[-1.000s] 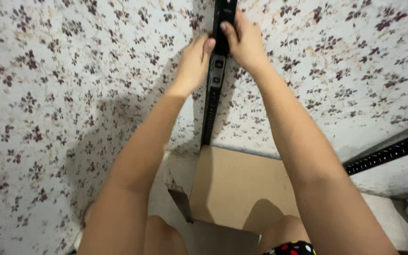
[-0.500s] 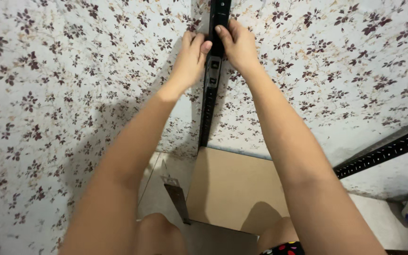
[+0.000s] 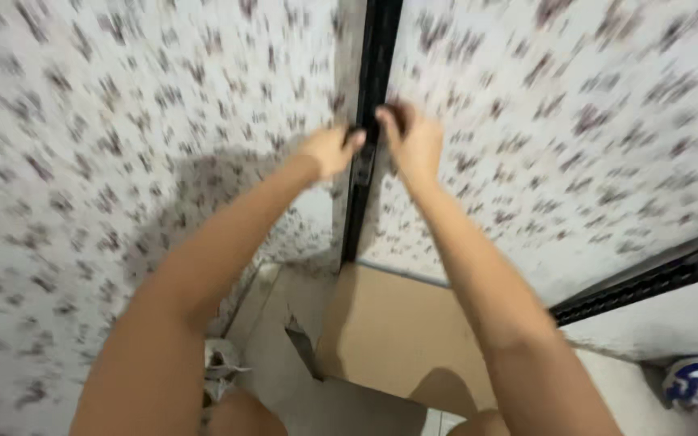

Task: The person assembles a metal shelving frame by attaching metal brackets to vertical uprights and connecting horizontal beams. They repeatedly position and secure brackets and beams to build the structure.

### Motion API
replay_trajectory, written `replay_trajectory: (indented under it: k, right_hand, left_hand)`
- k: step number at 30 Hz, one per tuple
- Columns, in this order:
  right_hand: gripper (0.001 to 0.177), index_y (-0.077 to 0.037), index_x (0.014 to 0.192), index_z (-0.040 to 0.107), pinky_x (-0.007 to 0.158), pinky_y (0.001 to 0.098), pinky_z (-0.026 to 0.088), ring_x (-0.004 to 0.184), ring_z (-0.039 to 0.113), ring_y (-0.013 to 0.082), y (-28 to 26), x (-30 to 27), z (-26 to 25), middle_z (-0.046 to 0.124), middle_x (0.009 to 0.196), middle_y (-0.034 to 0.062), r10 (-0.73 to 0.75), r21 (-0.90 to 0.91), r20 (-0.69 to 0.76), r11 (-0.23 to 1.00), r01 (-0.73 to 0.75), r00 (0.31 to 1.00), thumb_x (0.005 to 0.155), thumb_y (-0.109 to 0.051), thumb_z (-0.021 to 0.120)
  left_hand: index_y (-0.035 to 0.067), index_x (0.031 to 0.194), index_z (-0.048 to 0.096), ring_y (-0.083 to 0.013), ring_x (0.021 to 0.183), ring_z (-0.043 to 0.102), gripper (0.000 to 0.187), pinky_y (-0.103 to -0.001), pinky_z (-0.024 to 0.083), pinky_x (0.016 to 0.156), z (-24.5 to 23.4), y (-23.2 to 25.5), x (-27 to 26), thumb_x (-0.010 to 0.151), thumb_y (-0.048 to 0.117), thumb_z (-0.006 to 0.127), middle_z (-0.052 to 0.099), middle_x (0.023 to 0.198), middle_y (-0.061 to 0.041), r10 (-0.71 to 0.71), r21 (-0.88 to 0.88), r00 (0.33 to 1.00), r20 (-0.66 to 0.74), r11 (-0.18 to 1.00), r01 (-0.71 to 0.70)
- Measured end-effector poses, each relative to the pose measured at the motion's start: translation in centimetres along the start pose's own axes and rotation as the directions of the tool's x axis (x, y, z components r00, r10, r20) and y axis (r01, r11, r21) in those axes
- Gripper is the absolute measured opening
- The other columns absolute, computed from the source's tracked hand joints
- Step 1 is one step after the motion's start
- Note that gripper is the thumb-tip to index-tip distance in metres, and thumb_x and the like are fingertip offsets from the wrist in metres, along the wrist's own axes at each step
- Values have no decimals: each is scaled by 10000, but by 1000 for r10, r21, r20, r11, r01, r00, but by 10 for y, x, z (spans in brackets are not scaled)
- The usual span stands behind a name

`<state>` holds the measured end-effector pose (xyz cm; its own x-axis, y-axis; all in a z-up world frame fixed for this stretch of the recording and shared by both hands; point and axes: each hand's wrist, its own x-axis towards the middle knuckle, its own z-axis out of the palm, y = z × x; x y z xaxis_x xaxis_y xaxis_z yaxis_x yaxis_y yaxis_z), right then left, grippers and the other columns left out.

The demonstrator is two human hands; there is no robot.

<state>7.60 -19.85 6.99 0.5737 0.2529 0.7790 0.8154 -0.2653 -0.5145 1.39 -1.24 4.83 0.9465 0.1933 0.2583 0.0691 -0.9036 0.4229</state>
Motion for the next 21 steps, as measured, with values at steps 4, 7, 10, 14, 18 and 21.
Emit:
replay_trajectory:
  k: [4,7,10,14,18,21]
  right_hand:
    - [309,-13,1137,737,696,392,571,772,742,315,-46,25,-32,754,901,186,116,37,-30,993,-115,993,954,-263,751]
    - [376,11,1184,698,736,376,597,835,766,296,-77,38,-53,751,991,196,111,78,-28,991,-108,993,939,-267,766]
    - [494,3,1305,613,739,380,603,914,759,295,-109,50,-85,711,1170,208,168,110,42,979,-172,985,920,-264,770]
    - [571,-43,1410,503,769,388,596,984,746,285,-156,63,-147,644,1340,176,222,93,138,967,-235,965,921,-220,740]
    - [496,-87,1328,548,743,434,559,922,752,284,-192,64,-219,667,1267,139,280,-100,241,960,-263,929,891,-201,754]
    - [503,-75,1310,530,746,414,587,930,754,267,-208,64,-265,653,1282,139,288,20,287,952,-306,914,880,-205,754]
  left_hand:
    - [-40,1397,462,-480,1204,588,675,-505,485,1009,-21,23,-9,922,388,679,603,1312,-323,17,-103,983,-183,994,-36]
    - [-21,1479,394,-484,1272,543,764,-499,460,1061,-35,51,-14,871,301,727,543,1388,-323,-138,-215,962,-234,973,87]
    - [-24,1492,358,-495,1328,475,810,-524,392,1124,-50,88,-23,855,266,766,495,1415,-327,-123,-201,919,-374,978,49]
    - [-9,1471,352,-494,1359,382,900,-570,285,1131,-64,137,-48,768,276,835,439,1440,-314,-118,-100,870,-480,992,79]
    - [84,1472,403,-425,1391,395,826,-517,325,1157,-68,184,-93,779,310,789,462,1457,-223,-334,-229,910,-245,932,280]
    - [90,1428,459,-425,1417,356,727,-527,307,1161,-71,226,-119,825,350,772,429,1484,-234,-334,-242,913,-235,930,278]
